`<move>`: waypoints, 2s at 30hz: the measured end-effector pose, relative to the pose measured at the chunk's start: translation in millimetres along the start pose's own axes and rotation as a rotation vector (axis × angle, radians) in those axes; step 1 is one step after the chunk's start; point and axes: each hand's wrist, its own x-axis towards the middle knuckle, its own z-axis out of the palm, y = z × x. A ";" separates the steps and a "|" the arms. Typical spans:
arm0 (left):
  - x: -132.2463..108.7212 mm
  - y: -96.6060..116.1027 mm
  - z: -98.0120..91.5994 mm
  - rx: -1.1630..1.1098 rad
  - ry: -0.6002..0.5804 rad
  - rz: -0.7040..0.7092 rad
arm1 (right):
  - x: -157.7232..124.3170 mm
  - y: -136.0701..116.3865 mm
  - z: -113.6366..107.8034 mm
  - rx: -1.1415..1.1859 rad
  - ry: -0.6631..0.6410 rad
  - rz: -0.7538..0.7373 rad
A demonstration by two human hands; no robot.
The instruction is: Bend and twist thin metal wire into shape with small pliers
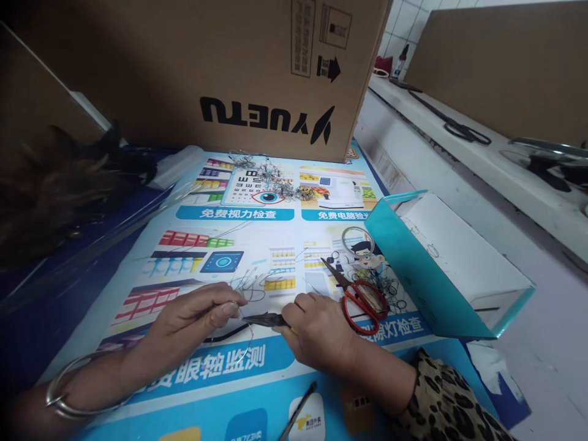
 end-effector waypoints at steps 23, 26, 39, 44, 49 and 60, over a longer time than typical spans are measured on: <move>-1.7 -5.2 1.5 0.099 0.031 0.071 | 1.2 -4.4 -8.6 0.219 -0.038 0.121; -2.2 -4.0 1.6 0.120 0.022 0.097 | 0.9 -5.3 -8.3 0.223 -0.026 0.112; -0.5 2.9 1.4 0.144 0.031 0.096 | -0.8 -2.3 -3.1 0.210 0.002 0.084; -0.4 3.1 1.6 0.148 0.037 0.119 | -0.7 -3.2 -2.8 0.197 -0.014 0.073; -0.3 3.0 1.4 0.149 0.017 0.096 | 0.2 -3.2 -4.6 0.170 -0.030 0.071; -0.6 -2.5 -0.5 -0.038 -0.048 -0.025 | 0.8 -2.6 -8.0 0.142 -0.031 0.062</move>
